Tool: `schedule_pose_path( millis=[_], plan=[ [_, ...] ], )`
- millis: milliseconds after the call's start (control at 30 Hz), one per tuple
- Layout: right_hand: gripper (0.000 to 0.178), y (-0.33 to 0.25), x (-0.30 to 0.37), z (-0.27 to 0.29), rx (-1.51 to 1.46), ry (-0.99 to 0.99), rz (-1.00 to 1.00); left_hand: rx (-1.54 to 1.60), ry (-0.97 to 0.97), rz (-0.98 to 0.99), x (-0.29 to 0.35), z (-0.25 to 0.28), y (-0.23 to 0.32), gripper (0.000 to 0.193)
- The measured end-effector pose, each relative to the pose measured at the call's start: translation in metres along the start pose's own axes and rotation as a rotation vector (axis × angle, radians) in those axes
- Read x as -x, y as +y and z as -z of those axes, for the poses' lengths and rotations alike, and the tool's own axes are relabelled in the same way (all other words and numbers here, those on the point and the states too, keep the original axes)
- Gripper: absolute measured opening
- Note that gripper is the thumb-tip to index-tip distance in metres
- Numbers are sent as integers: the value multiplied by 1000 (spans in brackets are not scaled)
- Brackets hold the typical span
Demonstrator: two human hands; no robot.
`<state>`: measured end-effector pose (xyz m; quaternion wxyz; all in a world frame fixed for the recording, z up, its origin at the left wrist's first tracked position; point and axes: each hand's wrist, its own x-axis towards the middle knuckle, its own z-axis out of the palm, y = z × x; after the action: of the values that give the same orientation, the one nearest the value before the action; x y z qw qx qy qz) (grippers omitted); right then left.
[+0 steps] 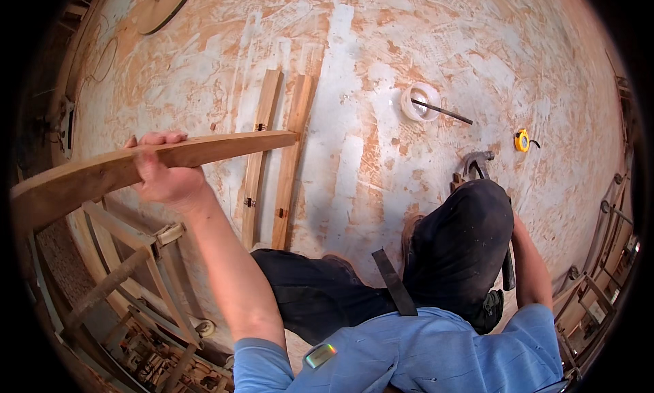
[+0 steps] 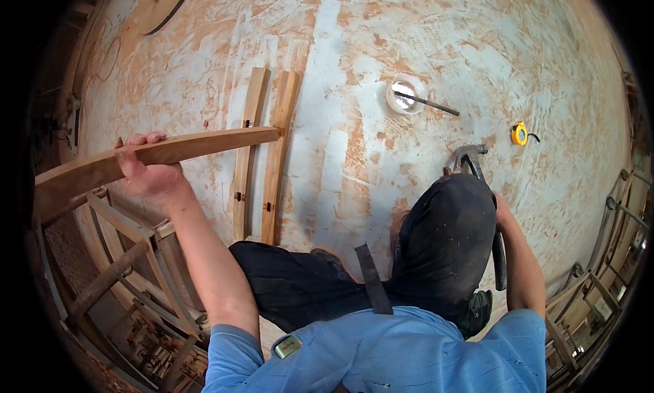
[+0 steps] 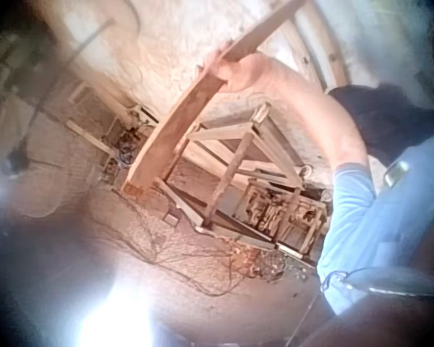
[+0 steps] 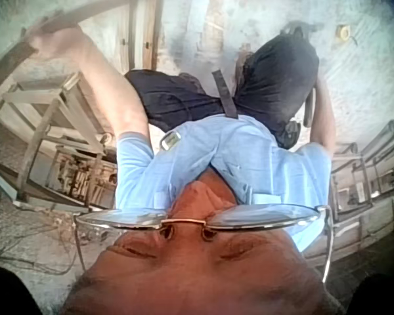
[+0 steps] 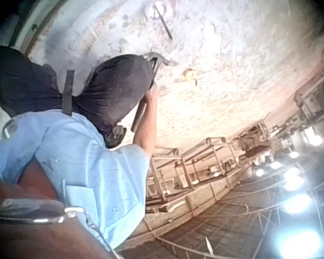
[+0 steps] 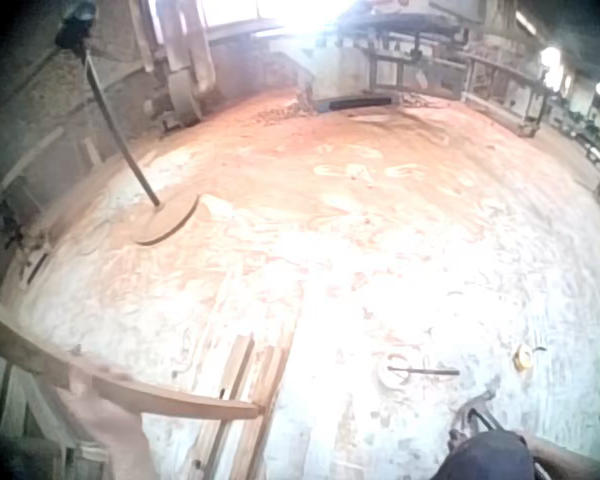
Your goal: The person assembles a wooden frame by applying glue to mortise joints and tapping pieces together with a hammer. They then measure the assembled frame with a tape measure to verify dimensions.
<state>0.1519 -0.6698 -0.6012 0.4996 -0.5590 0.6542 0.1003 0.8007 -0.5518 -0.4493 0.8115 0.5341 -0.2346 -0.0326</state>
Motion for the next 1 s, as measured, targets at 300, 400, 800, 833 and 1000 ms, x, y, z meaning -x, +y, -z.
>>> schedule_pose_path(
  millis=[300,400,800,833,1000],
  plan=[
    [33,-43,50,8,-117,308,-275,-14,-153,-93,48,-26,5,43],
    [27,-98,80,48,-280,355,1,-8,-207,-82,52,-27,6,46],
    [24,-380,252,93,-450,5,985,-107,-260,-18,32,-46,85,55],
    [22,-399,267,88,-425,-10,1017,-95,-263,-22,27,-51,101,52],
    [32,-482,333,56,-24,14,1127,-204,-231,66,7,-59,143,46]
  ],
)
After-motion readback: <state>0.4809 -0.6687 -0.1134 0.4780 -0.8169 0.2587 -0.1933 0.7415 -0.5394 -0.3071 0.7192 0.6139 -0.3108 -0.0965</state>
